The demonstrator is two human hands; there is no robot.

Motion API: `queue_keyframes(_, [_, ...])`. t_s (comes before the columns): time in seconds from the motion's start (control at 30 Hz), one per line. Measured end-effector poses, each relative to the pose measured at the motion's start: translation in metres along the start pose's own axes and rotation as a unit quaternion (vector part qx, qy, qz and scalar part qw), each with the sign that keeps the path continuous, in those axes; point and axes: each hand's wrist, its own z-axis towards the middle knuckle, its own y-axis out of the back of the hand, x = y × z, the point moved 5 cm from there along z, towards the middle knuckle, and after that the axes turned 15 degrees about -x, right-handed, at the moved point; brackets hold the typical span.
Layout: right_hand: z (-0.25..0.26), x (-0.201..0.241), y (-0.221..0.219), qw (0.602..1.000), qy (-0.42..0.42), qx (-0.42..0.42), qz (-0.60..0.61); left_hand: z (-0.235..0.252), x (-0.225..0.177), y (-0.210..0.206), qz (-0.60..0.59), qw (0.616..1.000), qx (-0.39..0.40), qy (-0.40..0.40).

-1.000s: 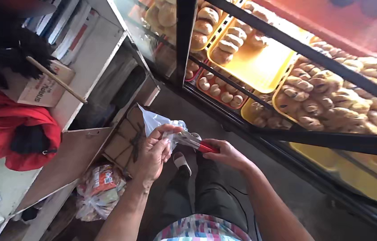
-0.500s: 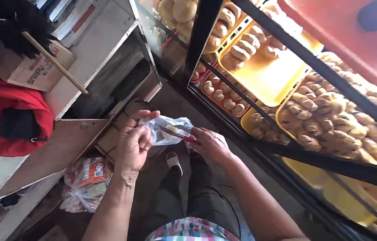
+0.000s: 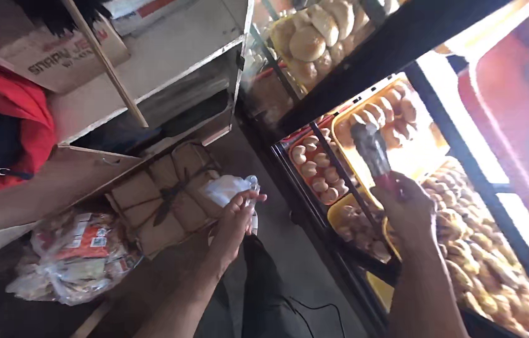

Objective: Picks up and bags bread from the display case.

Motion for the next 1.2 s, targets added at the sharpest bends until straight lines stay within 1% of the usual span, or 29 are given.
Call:
queue_keyframes(0.07, [0.039, 0.026, -0.023, 0.999, 0.030, -0.023, -0.028, -0.004, 0.010, 0.005, -0.007, 1.000, -0.016, 0.001])
queue_keyframes(0.17, [0.099, 0.055, -0.058, 0.996, 0.065, -0.047, -0.035, -0.009, 0.020, 0.016, -0.010, 0.999, -0.042, 0.000])
queue_keyframes(0.23, [0.129, 0.078, -0.076, 0.993, 0.096, -0.053, -0.052, -0.011, 0.026, 0.022, -0.007, 0.999, -0.051, 0.002])
queue_keyframes(0.33, [0.152, 0.115, -0.094, 0.979, 0.143, -0.080, -0.122, -0.012, 0.032, 0.028, -0.012, 0.998, -0.060, 0.009])
queue_keyframes(0.4, [0.157, 0.129, -0.101, 0.966, 0.141, -0.067, -0.208, -0.011, 0.035, 0.028, -0.024, 0.998, -0.065, 0.003])
queue_keyframes(0.47, [0.163, 0.123, -0.104, 0.956, 0.156, -0.049, -0.244, -0.010, 0.035, 0.027, -0.033, 0.997, -0.071, -0.004])
queue_keyframes(0.53, [0.177, 0.094, -0.099, 0.957, 0.166, -0.071, -0.227, -0.010, 0.034, 0.023, -0.030, 0.997, -0.066, -0.004])
queue_keyframes(0.6, [0.200, 0.063, -0.088, 0.968, 0.128, -0.109, -0.184, -0.008, 0.034, 0.016, -0.022, 0.999, -0.048, -0.012])
queue_keyframes(0.67, [0.223, 0.033, -0.082, 0.978, 0.065, -0.152, -0.130, -0.008, 0.040, 0.010, -0.032, 0.999, -0.028, -0.016])
queue_keyframes(0.73, [0.238, 0.005, -0.082, 0.980, 0.044, -0.183, -0.064, -0.008, 0.046, 0.002, -0.054, 0.998, -0.004, -0.016])
queue_keyframes(0.77, [0.240, -0.003, -0.081, 0.980, 0.047, -0.185, -0.060, -0.008, 0.049, -0.003, -0.058, 0.998, 0.005, -0.015])
queue_keyframes(0.83, [0.240, -0.007, -0.075, 0.978, 0.038, -0.172, -0.109, -0.010, 0.050, -0.014, -0.060, 0.998, 0.019, -0.016])
queue_keyframes(0.9, [0.235, 0.001, -0.070, 0.978, 0.008, -0.146, -0.148, -0.009, 0.051, -0.024, -0.062, 0.997, 0.037, -0.017])
queue_keyframes(0.97, [0.226, 0.004, -0.067, 0.974, -0.019, -0.138, -0.177, -0.007, 0.053, -0.031, -0.060, 0.996, 0.061, -0.016])
queue_keyframes(1.03, [0.223, 0.010, -0.066, 0.975, -0.011, -0.136, -0.175, -0.003, 0.057, -0.039, -0.056, 0.995, 0.084, -0.019])
queue_keyframes(1.13, [0.220, 0.021, -0.065, 0.977, 0.034, -0.143, -0.153, 0.002, 0.060, -0.047, -0.034, 0.994, 0.103, -0.012])
queue_keyframes(1.2, [0.227, 0.015, -0.064, 0.974, 0.048, -0.153, -0.159, 0.004, 0.060, -0.052, -0.023, 0.994, 0.107, -0.011])
